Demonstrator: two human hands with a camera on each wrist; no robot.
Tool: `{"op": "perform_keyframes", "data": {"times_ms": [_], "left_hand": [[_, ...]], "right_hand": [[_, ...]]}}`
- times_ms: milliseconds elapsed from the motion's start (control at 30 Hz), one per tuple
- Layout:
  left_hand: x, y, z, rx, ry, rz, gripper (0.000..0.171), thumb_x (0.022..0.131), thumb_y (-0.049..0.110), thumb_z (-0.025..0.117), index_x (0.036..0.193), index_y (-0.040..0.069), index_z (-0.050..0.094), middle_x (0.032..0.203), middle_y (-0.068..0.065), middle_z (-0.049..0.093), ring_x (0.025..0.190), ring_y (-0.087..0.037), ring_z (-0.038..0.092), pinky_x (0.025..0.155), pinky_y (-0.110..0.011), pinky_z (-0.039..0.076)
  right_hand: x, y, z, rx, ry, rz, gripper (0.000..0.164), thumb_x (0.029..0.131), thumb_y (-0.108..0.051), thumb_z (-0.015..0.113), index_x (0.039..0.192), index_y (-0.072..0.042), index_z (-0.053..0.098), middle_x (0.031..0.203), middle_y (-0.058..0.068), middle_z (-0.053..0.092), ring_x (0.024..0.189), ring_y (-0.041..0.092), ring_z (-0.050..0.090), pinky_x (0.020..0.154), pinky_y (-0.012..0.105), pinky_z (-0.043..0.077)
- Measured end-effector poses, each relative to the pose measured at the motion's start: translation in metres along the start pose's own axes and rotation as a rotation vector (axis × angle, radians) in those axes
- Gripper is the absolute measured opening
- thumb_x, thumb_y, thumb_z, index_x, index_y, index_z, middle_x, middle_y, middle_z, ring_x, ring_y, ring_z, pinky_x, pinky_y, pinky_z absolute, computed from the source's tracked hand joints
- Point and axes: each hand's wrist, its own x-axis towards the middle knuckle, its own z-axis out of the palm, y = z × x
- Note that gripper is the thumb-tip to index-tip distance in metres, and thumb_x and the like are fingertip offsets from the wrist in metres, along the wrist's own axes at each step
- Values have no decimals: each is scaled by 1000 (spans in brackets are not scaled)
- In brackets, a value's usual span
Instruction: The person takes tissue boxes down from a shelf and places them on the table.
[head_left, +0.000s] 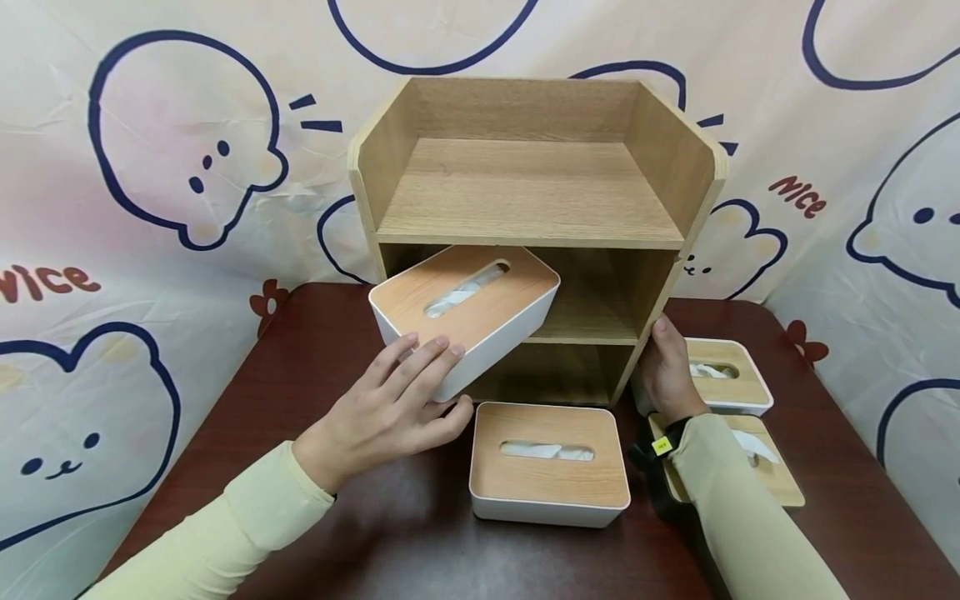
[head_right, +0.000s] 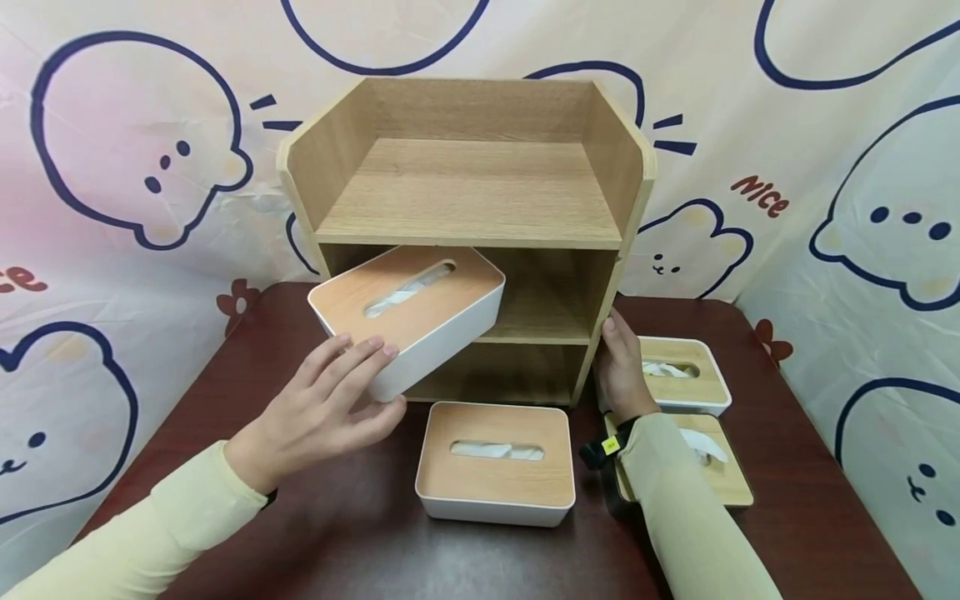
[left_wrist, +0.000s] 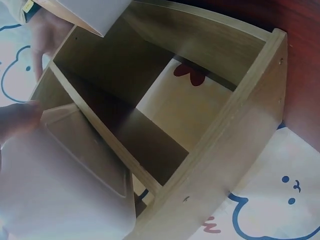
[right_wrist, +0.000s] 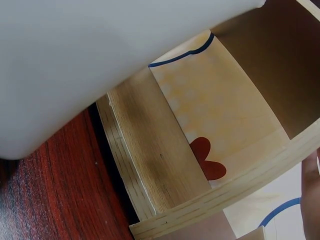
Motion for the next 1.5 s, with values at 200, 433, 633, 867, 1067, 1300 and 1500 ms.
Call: {"op": "perform_keyframes", "data": {"times_ms": [200, 433, 633, 867, 1067, 1300, 1500], "left_hand": [[-9, -1, 1, -10, 21, 1, 16, 89, 6, 62, 102, 15, 58, 123, -27, 58, 109, -38, 59, 84, -56, 48], [-16, 1, -2, -32, 54, -30, 13, 88, 4, 61, 97, 14, 59, 122, -27, 58, 107, -40, 59, 82, -57, 48], [-23, 3, -6, -18, 66, -46, 12, 88, 3, 60, 95, 12, 58, 123, -27, 57, 107, -41, 59, 82, -54, 49], [-27, 2, -9, 5, 108, -50, 13, 87, 0, 59, 92, 11, 58, 121, -26, 59, 106, -40, 60, 81, -52, 50], [-31, 3, -14, 1, 104, -61, 13, 86, -2, 58, 91, 10, 57, 120, -26, 59, 105, -41, 60, 80, -53, 50], [-39, 5, -16, -1, 120, -54, 13, 85, -2, 57, 92, 10, 57, 119, -26, 60, 104, -41, 60, 77, -55, 50], [-47, 9, -17, 15, 143, -69, 15, 82, -2, 57, 91, 10, 56, 118, -25, 60, 102, -40, 61, 77, -57, 49]], "right_hand": [[0, -1, -1, -25, -13, 13, 47, 104, -36, 45, 143, -11, 49, 136, 8, 49, 125, 24, 40, 104, 33, 26], [0, -1, 0, -22, -18, 17, 48, 103, -37, 46, 144, -12, 49, 137, 7, 49, 126, 24, 39, 105, 34, 25], [1, -1, -1, -17, -1, 14, 50, 102, -39, 49, 143, -9, 49, 135, 8, 50, 124, 24, 40, 104, 34, 26], [1, 0, -2, -16, 7, 8, 48, 102, -37, 50, 142, -9, 51, 133, 7, 51, 123, 23, 40, 104, 33, 26], [-1, 1, -2, 5, -5, 8, 45, 103, -35, 48, 140, -10, 52, 132, 6, 52, 122, 22, 41, 103, 33, 26], [-1, 2, -3, 14, 6, 9, 47, 103, -36, 49, 141, -9, 50, 133, 6, 51, 123, 22, 41, 103, 32, 27], [-1, 3, -2, 8, 10, 21, 51, 102, -37, 50, 144, -9, 47, 136, 7, 49, 125, 23, 39, 104, 32, 26]]}}
